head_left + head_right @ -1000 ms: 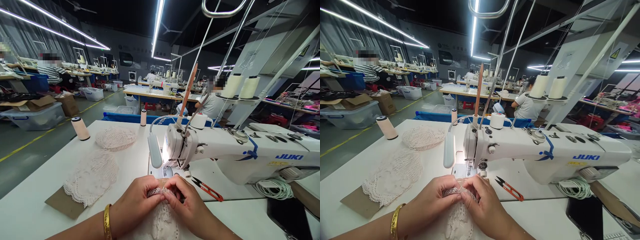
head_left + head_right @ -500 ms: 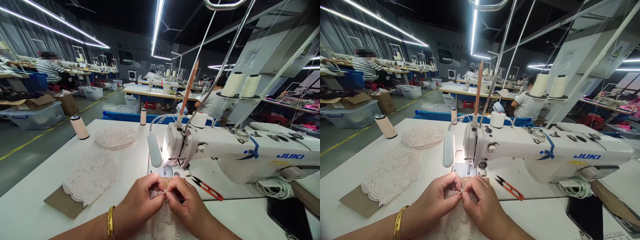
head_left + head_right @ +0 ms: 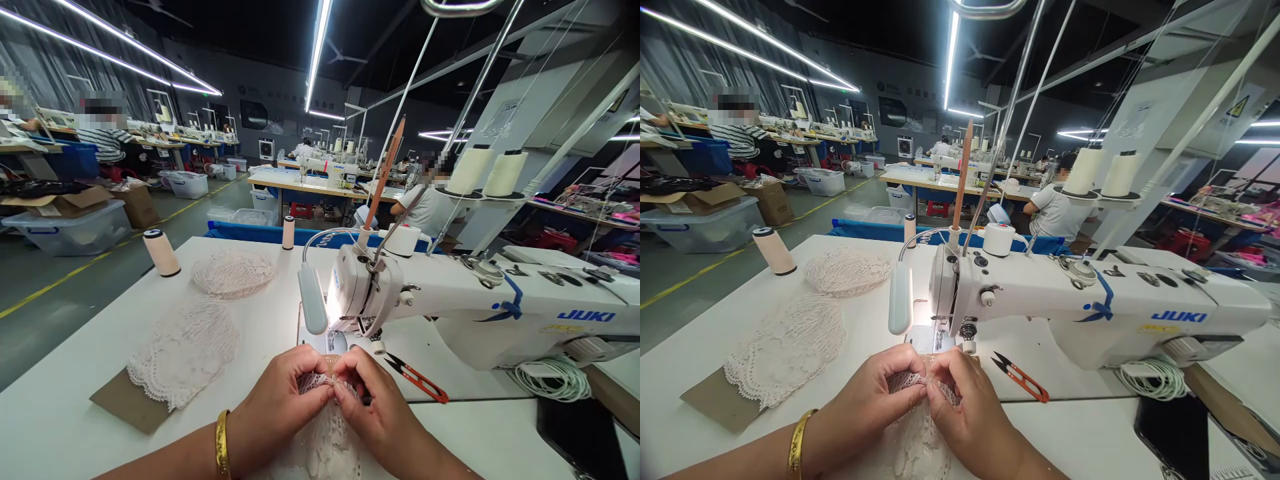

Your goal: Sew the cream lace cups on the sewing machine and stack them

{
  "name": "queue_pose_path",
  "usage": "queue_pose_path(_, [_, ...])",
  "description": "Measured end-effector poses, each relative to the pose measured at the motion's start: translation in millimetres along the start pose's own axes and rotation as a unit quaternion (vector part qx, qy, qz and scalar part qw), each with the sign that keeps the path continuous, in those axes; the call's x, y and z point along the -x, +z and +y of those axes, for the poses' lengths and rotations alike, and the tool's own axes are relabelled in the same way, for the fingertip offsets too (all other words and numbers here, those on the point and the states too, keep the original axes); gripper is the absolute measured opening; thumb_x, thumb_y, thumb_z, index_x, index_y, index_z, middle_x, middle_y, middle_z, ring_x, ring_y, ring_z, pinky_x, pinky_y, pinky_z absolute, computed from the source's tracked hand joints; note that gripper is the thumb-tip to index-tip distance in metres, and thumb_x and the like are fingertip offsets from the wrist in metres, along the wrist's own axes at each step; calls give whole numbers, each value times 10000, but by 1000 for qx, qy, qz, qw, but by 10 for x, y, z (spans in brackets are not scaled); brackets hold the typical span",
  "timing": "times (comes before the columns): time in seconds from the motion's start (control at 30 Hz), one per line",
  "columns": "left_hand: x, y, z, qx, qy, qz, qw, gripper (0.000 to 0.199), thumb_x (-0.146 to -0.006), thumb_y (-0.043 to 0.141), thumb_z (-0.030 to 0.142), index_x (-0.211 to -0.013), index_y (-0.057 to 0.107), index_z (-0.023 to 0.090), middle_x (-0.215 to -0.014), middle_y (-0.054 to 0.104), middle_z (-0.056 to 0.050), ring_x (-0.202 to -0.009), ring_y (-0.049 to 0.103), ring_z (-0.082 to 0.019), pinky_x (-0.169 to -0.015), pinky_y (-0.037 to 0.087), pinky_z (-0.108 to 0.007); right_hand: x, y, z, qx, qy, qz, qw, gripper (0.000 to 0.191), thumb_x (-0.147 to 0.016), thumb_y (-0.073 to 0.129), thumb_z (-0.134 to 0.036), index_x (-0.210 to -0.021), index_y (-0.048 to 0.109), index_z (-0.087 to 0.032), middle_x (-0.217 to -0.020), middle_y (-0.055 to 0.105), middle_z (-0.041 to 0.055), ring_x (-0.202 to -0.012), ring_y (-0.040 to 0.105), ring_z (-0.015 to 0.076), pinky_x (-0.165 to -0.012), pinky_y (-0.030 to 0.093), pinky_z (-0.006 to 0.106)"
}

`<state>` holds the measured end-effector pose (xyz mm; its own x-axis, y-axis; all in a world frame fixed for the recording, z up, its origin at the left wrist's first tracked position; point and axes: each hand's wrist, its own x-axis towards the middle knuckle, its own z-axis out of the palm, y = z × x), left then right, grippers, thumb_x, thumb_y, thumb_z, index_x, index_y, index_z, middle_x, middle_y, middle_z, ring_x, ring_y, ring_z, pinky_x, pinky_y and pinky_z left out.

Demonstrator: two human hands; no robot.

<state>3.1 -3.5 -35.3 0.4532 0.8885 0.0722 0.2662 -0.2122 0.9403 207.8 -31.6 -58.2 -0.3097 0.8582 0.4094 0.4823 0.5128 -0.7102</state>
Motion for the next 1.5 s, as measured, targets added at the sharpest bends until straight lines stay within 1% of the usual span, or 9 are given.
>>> queue_pose_path(0.33, [20, -17, 25, -40, 14, -23, 999, 187, -921, 628, 364, -829, 656, 204, -874, 716, -16, -825, 625, -196, -752, 475, -299, -8, -44, -4, -8, 19, -38, 999, 196, -1110, 519, -358, -942, 560, -265, -913, 655, -2, -879, 618, 195, -707, 449, 291])
queue_pose_path(0.5, [154, -2, 226, -43, 49, -32, 997, 48, -860, 629, 233, -826, 639, 201, -844, 724, 6, -779, 598, -163, -725, 463, -260, 94, -139, -180, 2, -60, -34, 998, 133, -1112, 513, -271, -985, 550, -276, -937, 667, -6, -846, 617, 170, -739, 488, 280])
queue_pose_path(0.57, [271, 0, 361, -25, 16, -47, 998, 72, -828, 632, 207, -861, 696, 200, -861, 739, 5, -813, 618, -169, -747, 469, -257, 211, -192, -310, 6, -62, -34, 998, 122, -1106, 547, -278, -984, 545, -282, -895, 663, -20, -769, 604, 152, -678, 466, 265])
queue_pose_path(0.7, [437, -33, 586, 37, -114, -137, 983, 117, -818, 681, 306, -860, 709, 201, -742, 637, 34, -730, 556, -152, -635, 402, -236, 404, -281, -522, -29, 44, -48, 997, 232, -1092, 609, -401, -903, 568, -272, -812, 636, -25, -662, 549, 140, -580, 391, 267])
queue_pose_path(0.77, [380, -57, 580, 24, -122, -142, 982, 170, -830, 683, 365, -816, 667, 197, -739, 590, 36, -740, 530, -154, -628, 383, -240, 362, -278, -523, -43, 97, -64, 992, 266, -1076, 610, -435, -880, 569, -261, -799, 631, -22, -684, 557, 152, -587, 391, 266])
queue_pose_path(0.93, [-35, -28, 158, -176, -8, -92, 980, 257, -919, 582, 306, -691, 539, 196, -762, 574, 11, -748, 497, -173, -697, 388, -293, -49, -48, -156, 68, 141, -54, 986, 190, -996, 580, -205, -811, 550, -239, -833, 659, 4, -805, 612, 198, -697, 454, 287])
queue_pose_path(1.1, [-172, 70, -215, -403, 170, 62, 897, 86, -894, 617, 107, -877, 619, 191, -974, 664, -61, -829, 534, -230, -749, 403, -354, -241, 154, 205, 170, 79, -13, 982, 212, -961, 548, -122, -791, 516, -244, -848, 671, 24, -811, 631, 229, -726, 463, 326])
queue_pose_path(1.23, [-153, 55, -297, -414, 309, 34, 856, 222, -1020, 567, 60, -854, 627, 195, -878, 694, -19, -793, 558, -215, -747, 409, -359, -225, 119, 261, 173, 76, -12, 982, 171, -991, 557, -147, -852, 543, -247, -882, 698, 26, -824, 658, 230, -716, 487, 320])
queue_pose_path(1.5, [-193, 38, -400, -398, 327, 42, 856, 264, -1010, 547, 39, -805, 618, 188, -836, 686, -18, -747, 561, -202, -702, 394, -354, -57, 10, 246, 199, -32, -20, 979, 144, -1053, 542, -142, -1100, 628, -248, -1036, 691, 58, -911, 657, 255, -767, 525, 361])
